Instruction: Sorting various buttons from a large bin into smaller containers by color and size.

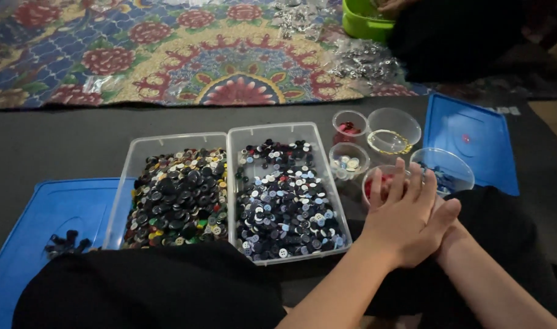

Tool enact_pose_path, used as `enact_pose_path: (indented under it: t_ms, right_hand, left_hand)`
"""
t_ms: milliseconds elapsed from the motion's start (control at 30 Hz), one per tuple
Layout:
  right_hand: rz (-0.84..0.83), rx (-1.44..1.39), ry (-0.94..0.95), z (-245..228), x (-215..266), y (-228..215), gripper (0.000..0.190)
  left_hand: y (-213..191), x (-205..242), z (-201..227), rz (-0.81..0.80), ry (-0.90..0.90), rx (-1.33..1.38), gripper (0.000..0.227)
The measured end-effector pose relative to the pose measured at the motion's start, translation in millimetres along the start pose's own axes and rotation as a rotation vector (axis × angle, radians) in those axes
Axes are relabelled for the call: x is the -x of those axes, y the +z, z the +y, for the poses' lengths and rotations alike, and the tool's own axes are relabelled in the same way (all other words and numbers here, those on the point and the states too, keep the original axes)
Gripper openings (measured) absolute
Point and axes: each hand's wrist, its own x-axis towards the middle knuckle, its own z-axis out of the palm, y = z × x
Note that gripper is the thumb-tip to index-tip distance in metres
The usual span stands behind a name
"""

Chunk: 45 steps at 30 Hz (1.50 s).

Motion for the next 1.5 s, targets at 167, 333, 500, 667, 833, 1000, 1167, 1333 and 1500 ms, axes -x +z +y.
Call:
enact_pose_path:
  t_ms: [167, 333, 500, 667, 833, 1000, 1167, 1333, 1500]
  right_hand:
    - [0.169, 0.203, -0.149, -5.4, 1.0, -8.0, 0.058]
    - [0.229, 0.783, -0.509, 20.2, -6.1, 29.0, 0.059]
    - [0.287, 0.866, -0.673, 30.6, -1.7, 34.8, 0.022]
    - [0.289, 0.683, -1.026, 11.7, 29.0, 47.2, 0.043]
    - [-0.054, 0.467, -1.141, -28.9, 77.3, 92.6, 0.039]
    - [-0.525, 0.620, -0.825, -42.4, 79.1, 144.9, 0.043]
    - [-0.677, 0.798, -0.580, -36.2, 58.7, 160.8, 0.027]
    - [-0.843, 0.876, -0.393, -46.4, 70.0, 146.9, 0.053]
    - [-0.932, 0.932, -0.396, -74.2, 109.5, 123.5, 0.049]
  left_hand:
    - [-23.5, -3.8, -0.8, -0.013, -0.072, -0.070, 0.075]
    - [-49.7, 20.0, -78.3, 0.302, -0.151, -0.206, 0.029]
    - [-84.3, 48.3, -171.3, 0.310, -0.655, -0.228, 0.064]
    - [-120.0, 58.7, -165.7, 0.305, -0.611, -0.224, 0.031]
    - [-105.6, 27.1, -197.8, 0.132, -0.647, -0.327, 0.018]
    - [-117.5, 9.6, -184.4, -0.011, -0.824, -0.423, 0.021]
    - [-114.1, 2.2, -193.6, 0.059, -0.766, -0.488, 0.016]
    - [-107.7, 11.9, -224.5, 0.010, -0.795, -0.501, 0.025]
    - [-132.8, 57.2, -161.0, 0.045, -0.841, -0.203, 0.020]
